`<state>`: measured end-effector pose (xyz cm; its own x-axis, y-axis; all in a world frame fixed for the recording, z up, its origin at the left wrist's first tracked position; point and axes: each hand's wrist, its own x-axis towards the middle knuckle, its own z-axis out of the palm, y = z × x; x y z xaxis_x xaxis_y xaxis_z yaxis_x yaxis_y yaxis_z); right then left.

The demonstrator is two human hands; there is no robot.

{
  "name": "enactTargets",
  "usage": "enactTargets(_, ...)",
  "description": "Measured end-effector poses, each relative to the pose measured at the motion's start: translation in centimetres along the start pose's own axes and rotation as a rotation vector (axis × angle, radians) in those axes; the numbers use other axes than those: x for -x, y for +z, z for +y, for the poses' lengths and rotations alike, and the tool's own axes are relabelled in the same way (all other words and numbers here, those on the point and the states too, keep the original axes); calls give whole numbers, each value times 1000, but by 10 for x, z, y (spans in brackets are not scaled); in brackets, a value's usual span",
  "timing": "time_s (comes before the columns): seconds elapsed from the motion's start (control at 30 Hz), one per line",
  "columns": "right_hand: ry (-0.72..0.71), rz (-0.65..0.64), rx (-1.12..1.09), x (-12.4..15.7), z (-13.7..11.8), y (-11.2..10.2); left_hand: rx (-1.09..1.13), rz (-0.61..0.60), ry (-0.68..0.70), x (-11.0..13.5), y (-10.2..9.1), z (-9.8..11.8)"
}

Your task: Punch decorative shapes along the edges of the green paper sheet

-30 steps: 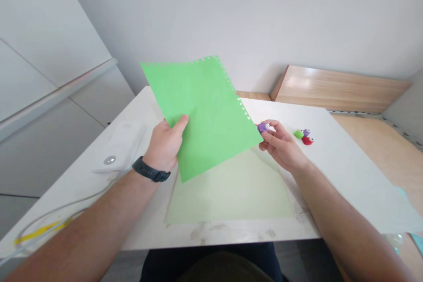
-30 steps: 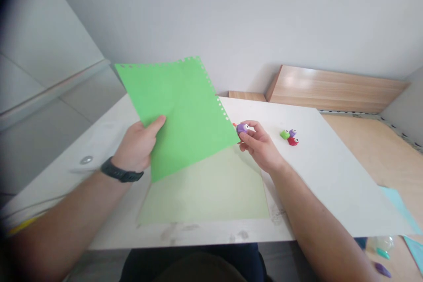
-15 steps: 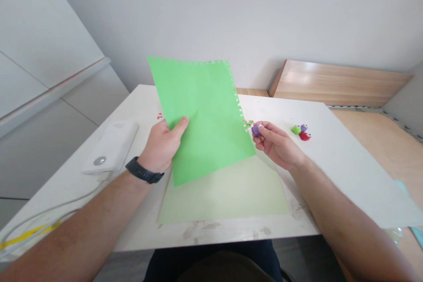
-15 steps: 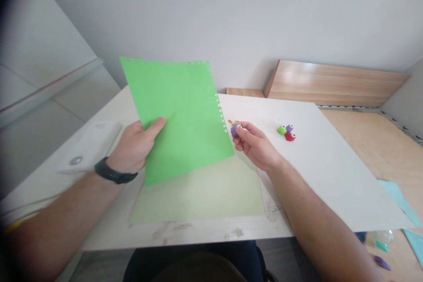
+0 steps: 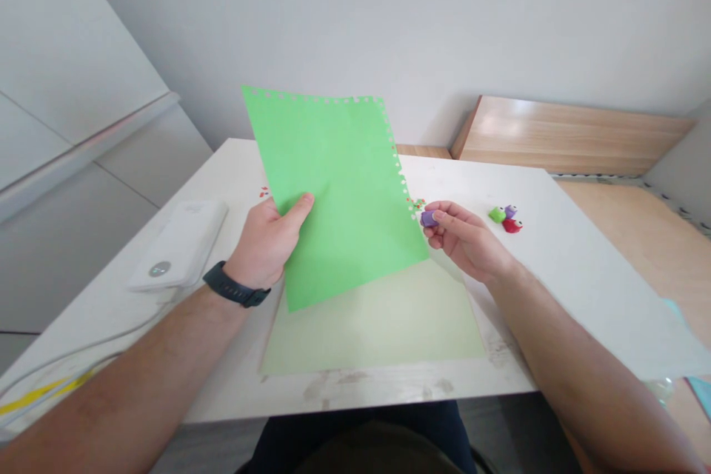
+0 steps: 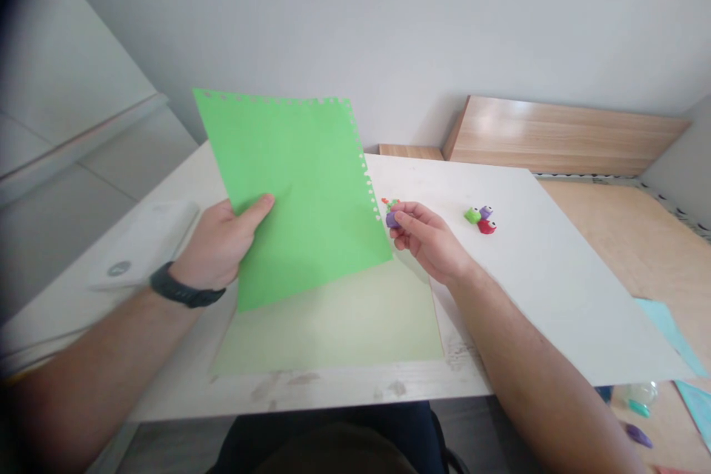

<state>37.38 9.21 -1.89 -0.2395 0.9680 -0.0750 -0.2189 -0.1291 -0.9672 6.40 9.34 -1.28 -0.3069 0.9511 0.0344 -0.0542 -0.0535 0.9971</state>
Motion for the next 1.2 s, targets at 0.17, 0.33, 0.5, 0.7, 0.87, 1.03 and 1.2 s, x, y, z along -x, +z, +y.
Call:
enactTargets(0.17,-13,18,2,-1,1,-2,-27,17,12,-1,0,0)
enactTargets(0.33,-16,27,21,0,3,-1,-10,26,-10,1,1,1)
enactTargets(0.5,1,23,25,1,4,1,-4,-8,-7,2,1,1)
enactTargets(0.7,-1,23,25,0,5,1,-52,-51,49,3,-2,2)
enactTargets(0.87,-15,25,22,1,5,1,-77,-62,23,2,-4,1)
enactTargets(1.03,-19,35,18,1,4,1,-89,-61,19,3,-3,2)
enactTargets(1.2,-11,35,21,2,4,0,-86,-69,15,5,-3,2)
